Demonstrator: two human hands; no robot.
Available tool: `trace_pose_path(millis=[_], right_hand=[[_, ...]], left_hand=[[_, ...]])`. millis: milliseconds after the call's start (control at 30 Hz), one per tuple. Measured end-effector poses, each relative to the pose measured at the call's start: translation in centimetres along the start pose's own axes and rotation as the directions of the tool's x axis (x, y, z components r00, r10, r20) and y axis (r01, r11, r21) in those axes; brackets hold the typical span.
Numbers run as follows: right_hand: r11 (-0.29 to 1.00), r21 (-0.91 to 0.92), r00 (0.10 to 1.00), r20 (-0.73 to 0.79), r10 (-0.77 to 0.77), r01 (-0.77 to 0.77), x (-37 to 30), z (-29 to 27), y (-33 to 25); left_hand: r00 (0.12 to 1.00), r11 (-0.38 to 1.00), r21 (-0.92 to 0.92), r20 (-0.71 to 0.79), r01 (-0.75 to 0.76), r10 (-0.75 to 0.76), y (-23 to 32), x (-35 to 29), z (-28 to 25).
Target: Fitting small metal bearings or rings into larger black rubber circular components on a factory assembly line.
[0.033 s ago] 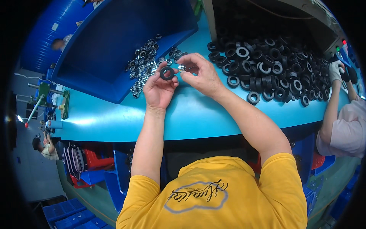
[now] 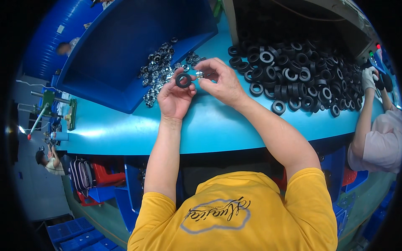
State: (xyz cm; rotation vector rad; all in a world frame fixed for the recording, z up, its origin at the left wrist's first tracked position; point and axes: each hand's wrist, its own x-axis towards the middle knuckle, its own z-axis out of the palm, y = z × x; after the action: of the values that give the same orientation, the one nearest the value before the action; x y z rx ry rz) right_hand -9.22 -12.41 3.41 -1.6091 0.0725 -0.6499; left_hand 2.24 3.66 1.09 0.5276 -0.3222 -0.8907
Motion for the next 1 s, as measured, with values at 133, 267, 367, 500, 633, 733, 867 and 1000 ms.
trace_pose_path(millis=[133, 267, 367, 500, 633, 733, 867, 1000], right_hand=[[1.0, 0.011, 1.0, -0.006, -0.01, 0.01, 0.03, 0.01, 0.0], [0.998, -0.067, 1.0, -0.002, -0.007, 0.007, 0.1, 0.01, -0.32], [0.998, -0.063, 1.0, -0.008, 0.017, -0.018, 0.13, -0.06, -0.4], [0.998, -0.04, 0.999, -0.008, 0.044, -0.044, 0.2, -0.23, -0.26], [0.999, -0.051, 1.0, 0.003, 0.005, -0.005, 0.2, -0.11, -0.66], [1.0, 0.028, 1.0, 0.026, -0.007, 0.006, 0.12, -0.21, 0.06], [0.999, 0.05, 0.999, 0.034, -0.012, 0.01, 0.06, 0.05, 0.14], [0.999, 0.027, 0.999, 0.033, -0.019, 0.018, 0.05, 0.13, -0.34]], left_hand=[[1.0, 1.0, -0.002, 0.0, 0.0, 0.0, -0.1, 0.07, 0.04], [1.0, 1.0, 0.021, -0.007, -0.003, 0.003, 0.01, -0.08, 0.07], [1.0, 0.999, 0.046, -0.02, -0.001, 0.002, 0.0, -0.1, 0.35], [1.0, 0.999, 0.044, -0.021, 0.0, 0.001, 0.0, -0.15, 0.36], [1.0, 0.999, 0.04, -0.029, 0.004, -0.003, 0.1, -0.27, 0.42], [1.0, 0.999, 0.046, -0.009, 0.007, -0.007, 0.02, -0.17, 0.44], [1.0, 0.999, 0.043, -0.012, 0.002, -0.002, 0.02, -0.25, 0.4], [0.999, 0.999, 0.051, -0.035, -0.008, 0.009, -0.04, -0.31, 0.73]])
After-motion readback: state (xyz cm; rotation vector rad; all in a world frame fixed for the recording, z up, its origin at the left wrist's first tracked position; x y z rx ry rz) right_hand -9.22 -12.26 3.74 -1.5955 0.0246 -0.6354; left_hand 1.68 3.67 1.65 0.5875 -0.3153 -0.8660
